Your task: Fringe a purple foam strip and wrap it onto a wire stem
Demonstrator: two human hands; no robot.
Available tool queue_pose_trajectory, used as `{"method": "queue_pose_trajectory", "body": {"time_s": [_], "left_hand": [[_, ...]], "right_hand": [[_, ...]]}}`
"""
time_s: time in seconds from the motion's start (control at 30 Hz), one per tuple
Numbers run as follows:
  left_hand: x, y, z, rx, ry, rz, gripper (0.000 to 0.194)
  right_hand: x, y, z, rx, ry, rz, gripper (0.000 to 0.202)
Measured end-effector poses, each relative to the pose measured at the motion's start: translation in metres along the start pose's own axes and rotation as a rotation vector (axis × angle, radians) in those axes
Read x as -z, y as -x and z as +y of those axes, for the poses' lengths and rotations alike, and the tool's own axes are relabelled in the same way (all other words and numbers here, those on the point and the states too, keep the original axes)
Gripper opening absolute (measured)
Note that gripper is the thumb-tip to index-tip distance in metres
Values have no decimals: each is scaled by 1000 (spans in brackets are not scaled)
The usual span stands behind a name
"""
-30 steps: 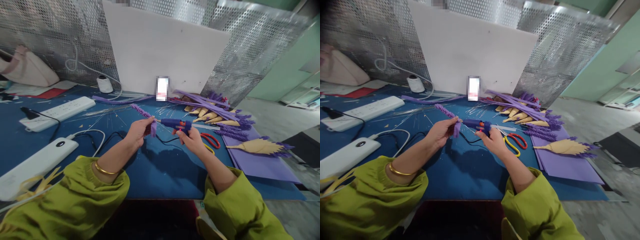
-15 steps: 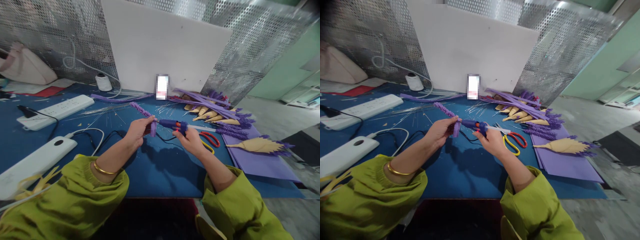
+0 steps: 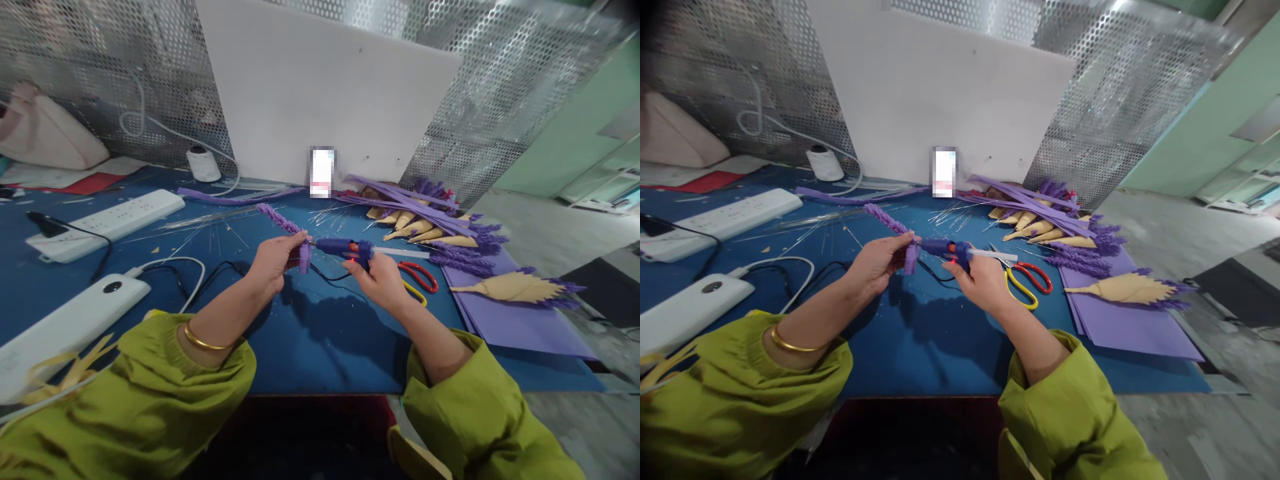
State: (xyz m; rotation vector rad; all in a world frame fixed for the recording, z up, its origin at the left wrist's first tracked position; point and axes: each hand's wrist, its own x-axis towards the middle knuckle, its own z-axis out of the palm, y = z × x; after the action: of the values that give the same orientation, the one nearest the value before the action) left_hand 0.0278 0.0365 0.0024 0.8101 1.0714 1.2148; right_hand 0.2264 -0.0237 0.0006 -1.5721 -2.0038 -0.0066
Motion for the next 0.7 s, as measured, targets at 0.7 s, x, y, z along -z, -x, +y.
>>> {"method": "queue_pose_trajectory", "body": {"time_s": [0.7], "left_hand": [[-2,2,1,-11,-3,2,27]], "right_hand": [[4,1,-3,-30,3,-4,42]]}}
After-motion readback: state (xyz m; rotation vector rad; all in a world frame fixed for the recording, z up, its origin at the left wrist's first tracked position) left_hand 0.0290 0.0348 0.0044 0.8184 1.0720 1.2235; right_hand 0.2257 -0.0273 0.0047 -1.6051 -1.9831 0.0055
